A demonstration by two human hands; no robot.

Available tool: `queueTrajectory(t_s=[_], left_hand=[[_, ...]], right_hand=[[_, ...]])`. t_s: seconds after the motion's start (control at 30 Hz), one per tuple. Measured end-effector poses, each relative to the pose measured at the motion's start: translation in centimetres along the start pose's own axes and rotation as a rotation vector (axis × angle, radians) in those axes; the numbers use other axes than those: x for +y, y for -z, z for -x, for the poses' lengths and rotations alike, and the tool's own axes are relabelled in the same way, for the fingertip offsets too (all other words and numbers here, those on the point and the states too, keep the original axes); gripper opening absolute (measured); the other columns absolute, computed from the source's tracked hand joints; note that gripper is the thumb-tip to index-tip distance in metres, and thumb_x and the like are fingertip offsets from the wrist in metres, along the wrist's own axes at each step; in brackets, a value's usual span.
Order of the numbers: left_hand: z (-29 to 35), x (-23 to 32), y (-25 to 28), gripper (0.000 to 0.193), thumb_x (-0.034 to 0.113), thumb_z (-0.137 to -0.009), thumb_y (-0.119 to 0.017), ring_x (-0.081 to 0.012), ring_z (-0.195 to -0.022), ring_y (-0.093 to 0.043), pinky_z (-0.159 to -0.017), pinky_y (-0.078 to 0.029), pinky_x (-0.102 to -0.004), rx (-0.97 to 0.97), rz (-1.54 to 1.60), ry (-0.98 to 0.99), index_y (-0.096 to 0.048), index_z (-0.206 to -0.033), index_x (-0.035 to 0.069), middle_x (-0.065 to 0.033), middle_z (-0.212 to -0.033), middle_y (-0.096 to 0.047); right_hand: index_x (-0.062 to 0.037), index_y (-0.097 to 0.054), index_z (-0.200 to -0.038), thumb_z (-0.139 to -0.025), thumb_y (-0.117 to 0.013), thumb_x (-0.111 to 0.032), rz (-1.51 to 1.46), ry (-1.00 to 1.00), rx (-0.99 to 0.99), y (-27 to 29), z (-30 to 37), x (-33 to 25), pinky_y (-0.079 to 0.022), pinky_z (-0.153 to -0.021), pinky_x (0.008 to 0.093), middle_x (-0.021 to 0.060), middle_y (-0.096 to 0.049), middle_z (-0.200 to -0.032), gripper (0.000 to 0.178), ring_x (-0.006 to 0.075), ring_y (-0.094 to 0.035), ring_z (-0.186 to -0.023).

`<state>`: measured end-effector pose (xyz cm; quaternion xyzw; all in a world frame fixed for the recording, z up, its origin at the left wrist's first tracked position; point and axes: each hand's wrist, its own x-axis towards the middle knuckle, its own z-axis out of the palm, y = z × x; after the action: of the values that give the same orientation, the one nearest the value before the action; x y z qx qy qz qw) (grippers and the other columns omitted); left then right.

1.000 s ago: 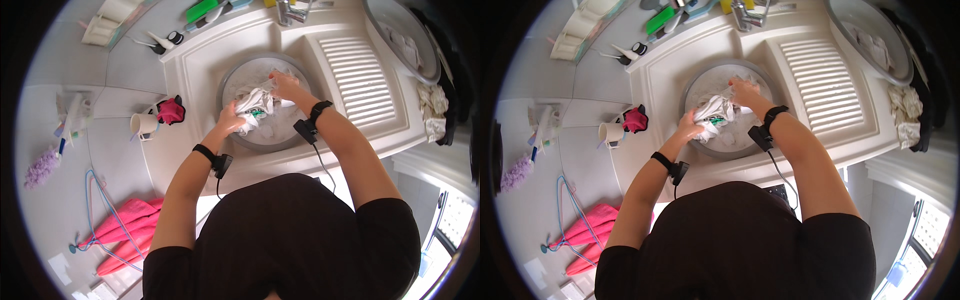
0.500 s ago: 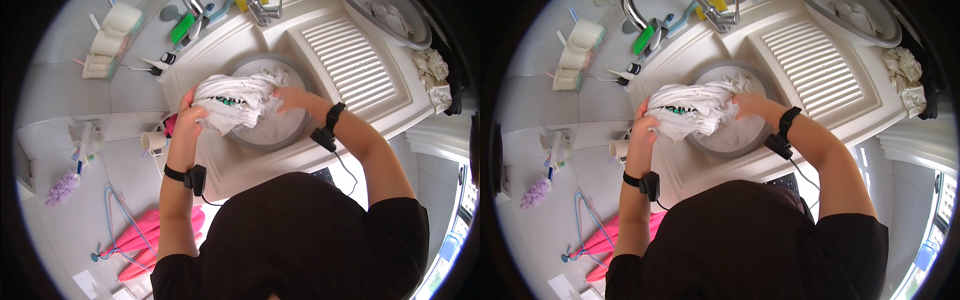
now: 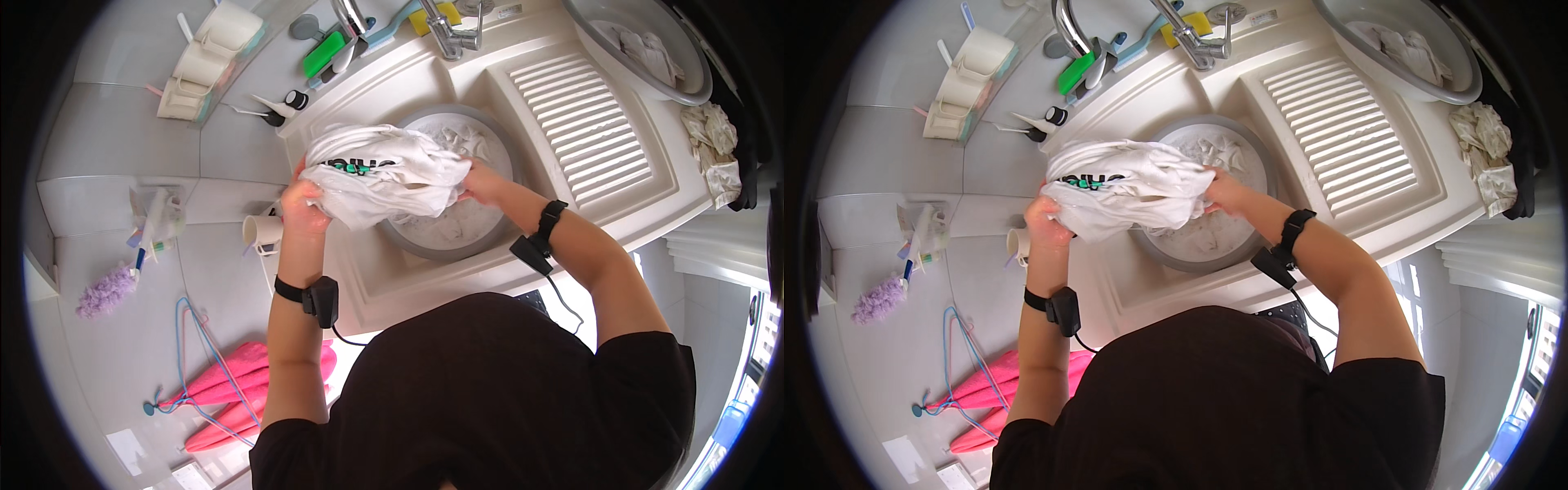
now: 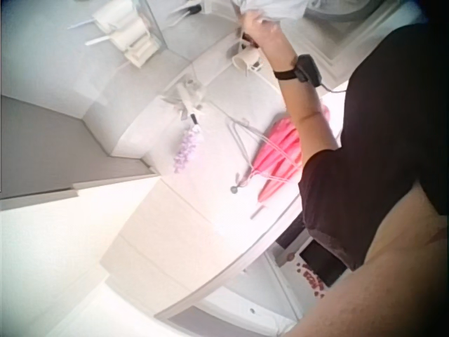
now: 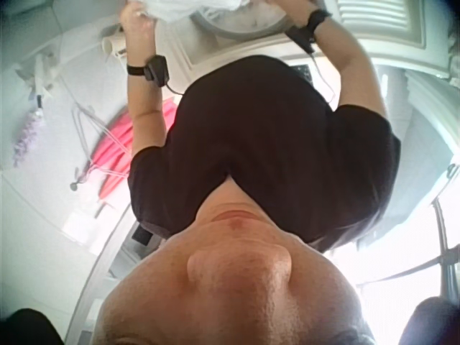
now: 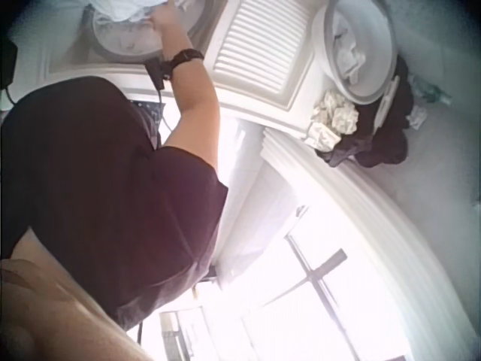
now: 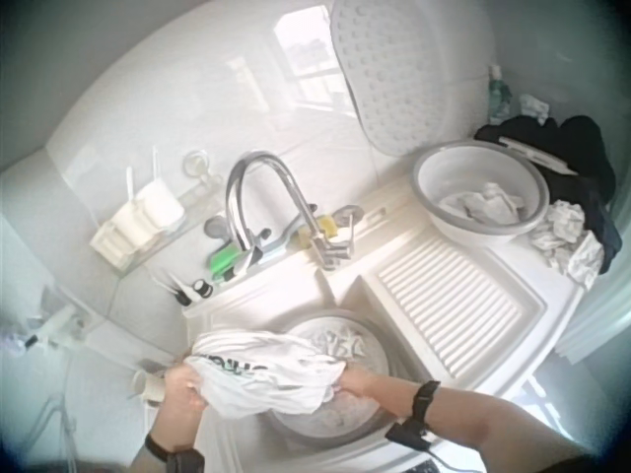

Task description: The person washes clothes in a basin filled with soapy water by hand, scrubbing the fabric against itself and wringing it out.

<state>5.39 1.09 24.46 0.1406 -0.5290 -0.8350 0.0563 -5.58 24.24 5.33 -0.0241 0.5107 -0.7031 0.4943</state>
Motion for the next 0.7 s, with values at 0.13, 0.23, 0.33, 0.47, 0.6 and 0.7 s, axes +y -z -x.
queueTrajectory(t_s=[0.13, 0.23, 0.33, 0.47, 0.6, 0.7], left_hand=[[-0.6, -4.5, 3.2, 0.073, 0.005, -0.051, -0.045, -0.0355, -0.111, -0.053, -0.098, -0.043, -0.0450, 0.034, 0.107, 0.108, -0.045, -0.124, -0.005, -0.0223, -0.118, -0.054], [-1.4, -8.4, 4.4, 0.070, 0.000, -0.054, -0.046, -0.0339, -0.111, -0.053, -0.099, -0.043, -0.0437, 0.056, 0.130, 0.180, -0.046, -0.124, -0.002, -0.0191, -0.118, -0.054], [-2.1, -12.1, 5.9, 0.066, -0.003, -0.057, -0.046, -0.0321, -0.110, -0.053, -0.098, -0.043, -0.0426, 0.044, 0.168, 0.215, -0.047, -0.123, 0.001, -0.0160, -0.117, -0.055], [-2.7, -15.1, 6.7, 0.052, 0.000, -0.068, -0.044, -0.0313, -0.110, -0.054, -0.096, -0.044, -0.0451, 0.117, 0.255, 0.301, -0.048, -0.120, -0.001, -0.0167, -0.115, -0.055], [-3.1, -16.5, 5.1, 0.054, 0.010, -0.077, -0.052, -0.0295, -0.111, -0.052, -0.092, -0.045, -0.0440, 0.134, 0.167, 0.534, -0.039, -0.129, 0.002, -0.0162, -0.122, -0.049], [-3.7, -17.8, 3.7, 0.068, 0.006, -0.074, -0.056, -0.0342, -0.111, -0.050, -0.088, -0.045, -0.0499, 0.429, -0.201, 0.465, -0.028, -0.136, 0.008, -0.0188, -0.128, -0.041]], right_hand=[[-0.0066, -0.049, -0.125, -0.082, -0.064, -0.028, -0.315, 0.081, -0.060, 1.2, 1.6, -1.0, -0.046, -0.094, 0.0363, 0.0065, -0.057, -0.121, 0.051, 0.0190, -0.054, -0.112], [-0.0083, -0.052, -0.120, -0.082, -0.054, -0.018, -0.409, 0.073, -0.058, 2.6, 2.1, -1.7, -0.043, -0.096, 0.0365, 0.0073, -0.059, -0.115, 0.039, 0.0205, -0.056, -0.107], [-0.0064, -0.053, -0.118, -0.082, -0.053, -0.018, -0.402, 0.023, -0.055, 2.1, 2.2, -2.4, -0.042, -0.097, 0.0363, 0.0083, -0.059, -0.113, 0.037, 0.0203, -0.056, -0.106], [-0.0013, -0.052, -0.116, -0.079, -0.056, -0.019, -0.470, -0.014, -0.022, 0.4, 1.4, -2.1, -0.041, -0.098, 0.0369, 0.0109, -0.058, -0.114, 0.041, 0.0228, -0.055, -0.107], [-0.0031, -0.040, -0.126, -0.080, -0.058, -0.023, -0.471, -0.005, 0.268, 1.6, -2.1, 0.1, -0.043, -0.095, 0.0381, 0.0130, -0.055, -0.117, 0.053, 0.0253, -0.056, -0.105], [-0.0088, -0.030, -0.135, -0.077, -0.062, -0.029, 0.039, -0.039, 0.550, 2.7, -4.5, 2.2, -0.045, -0.093, 0.0396, 0.0162, -0.048, -0.124, 0.069, 0.0306, -0.053, -0.108]])
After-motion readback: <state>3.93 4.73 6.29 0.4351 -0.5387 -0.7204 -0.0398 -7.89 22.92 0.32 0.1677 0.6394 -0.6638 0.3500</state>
